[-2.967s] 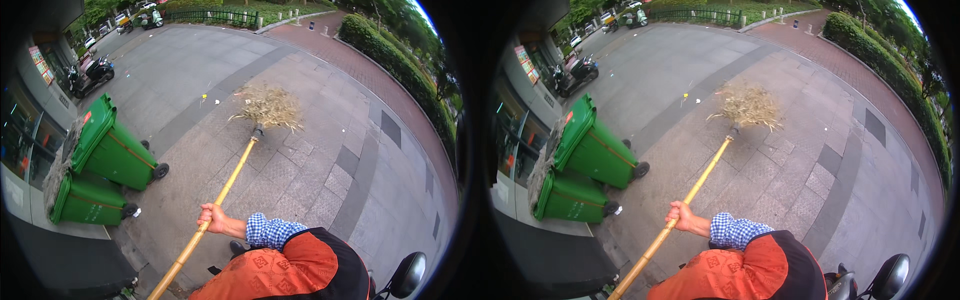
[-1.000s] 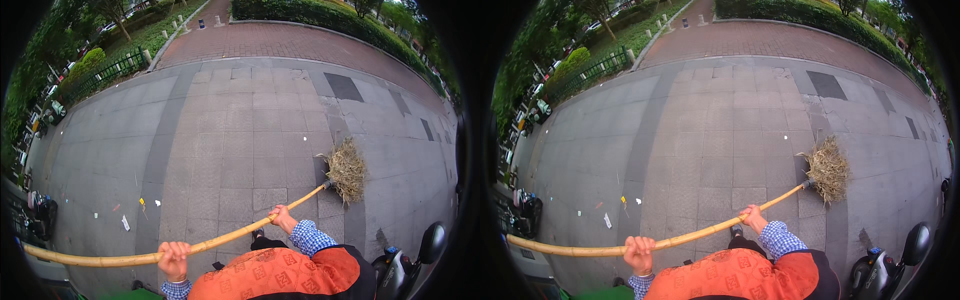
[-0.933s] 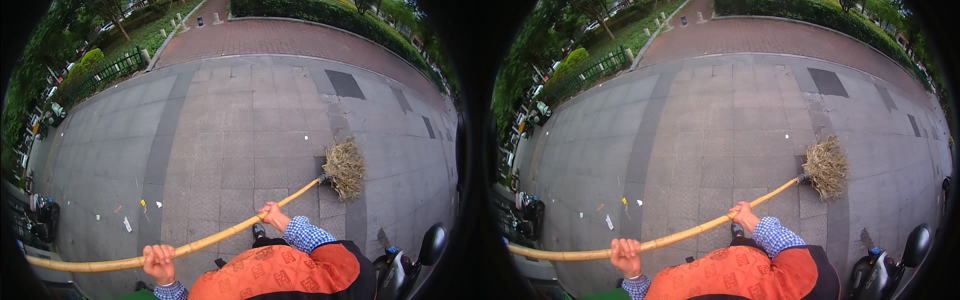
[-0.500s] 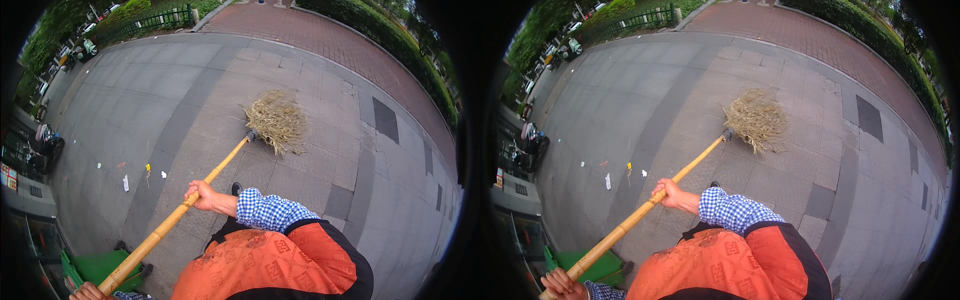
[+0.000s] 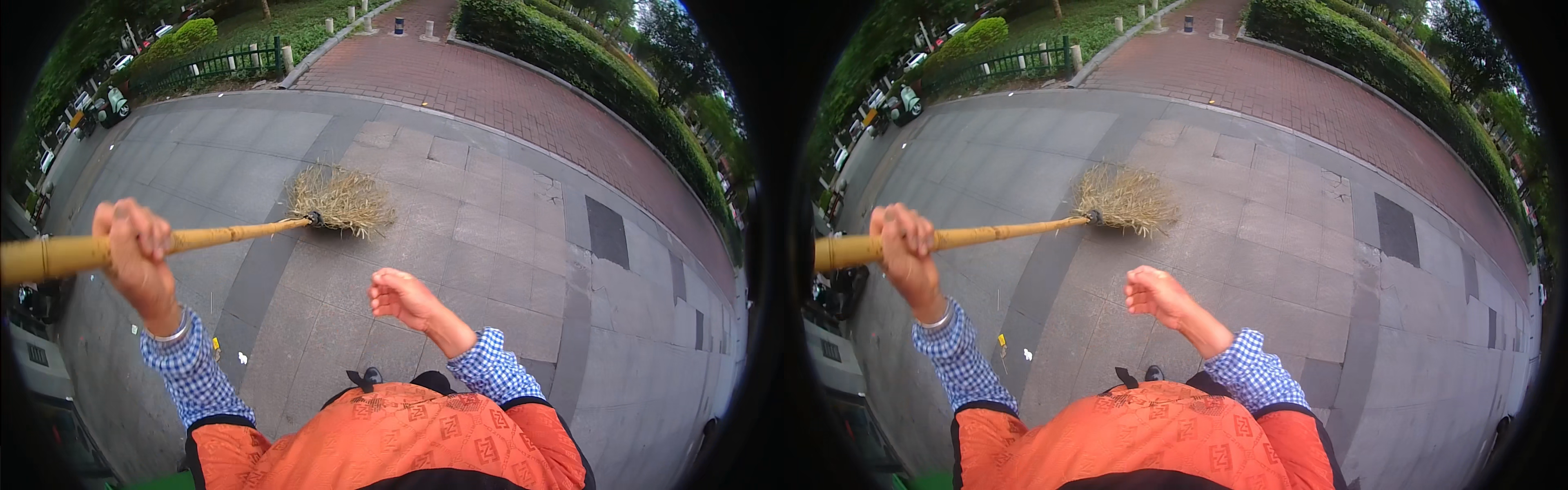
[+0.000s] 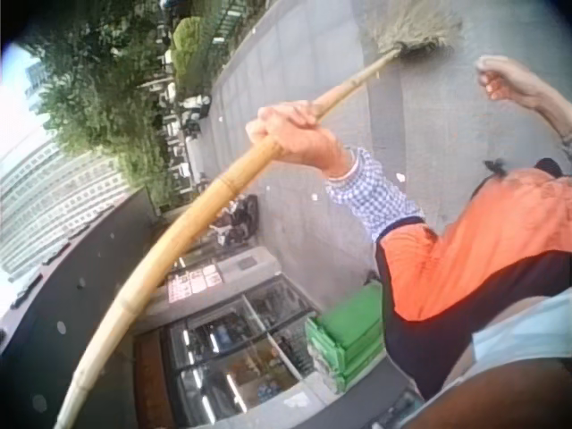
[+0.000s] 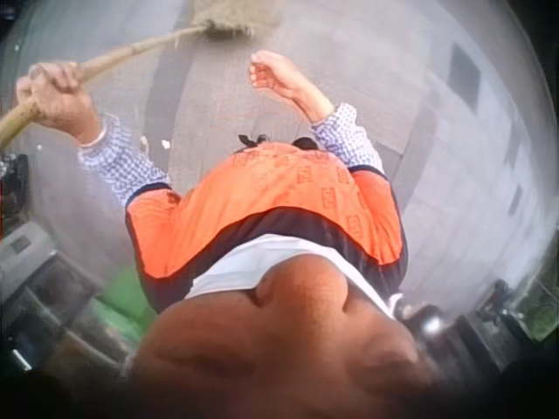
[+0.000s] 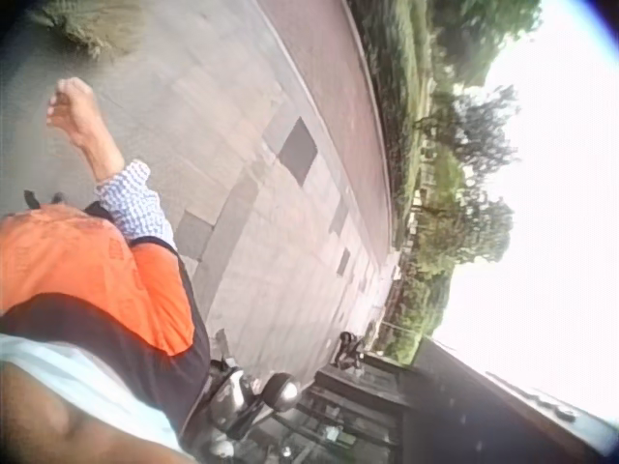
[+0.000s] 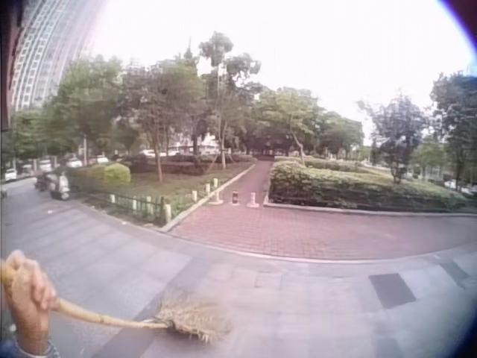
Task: The person sweeps a paved outdoor area using a traditional straw broom. They gather scattered debris, including paper and leaves, into a pile while moving along the sidewalk past green trash bins, parked scooters, and an orange bench.
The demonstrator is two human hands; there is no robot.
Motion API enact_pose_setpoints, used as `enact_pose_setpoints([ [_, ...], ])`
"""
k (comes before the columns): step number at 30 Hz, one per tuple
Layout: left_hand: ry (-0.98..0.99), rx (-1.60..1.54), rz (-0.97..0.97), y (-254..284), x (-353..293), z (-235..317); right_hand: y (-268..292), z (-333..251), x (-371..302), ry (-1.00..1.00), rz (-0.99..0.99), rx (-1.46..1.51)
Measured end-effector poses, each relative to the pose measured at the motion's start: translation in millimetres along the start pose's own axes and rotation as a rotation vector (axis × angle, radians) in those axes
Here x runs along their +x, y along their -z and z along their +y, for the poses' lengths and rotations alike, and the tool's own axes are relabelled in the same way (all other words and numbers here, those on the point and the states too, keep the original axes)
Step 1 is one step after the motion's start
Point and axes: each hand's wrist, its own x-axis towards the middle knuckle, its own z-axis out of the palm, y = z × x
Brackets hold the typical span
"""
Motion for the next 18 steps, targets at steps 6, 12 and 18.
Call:
enact_pose_setpoints([
  [6, 0.036, 0.119, -0.469, -199.9, 59.0, -167.4, 34.6, -208.6, -88.6, 0.909, 0.264, -0.329],
  [12, 0.11, 0.272, -1.085, -373.0, -96.8, -349.6, 105.0, -352.0, -202.6, 1.557, 0.687, -0.739],
  [18, 0.463, 0.38, -1.333, -384.1, -175.2, -467.0, 274.8, -401.0, -188.7, 1.559, 0.905, -0.14],
])
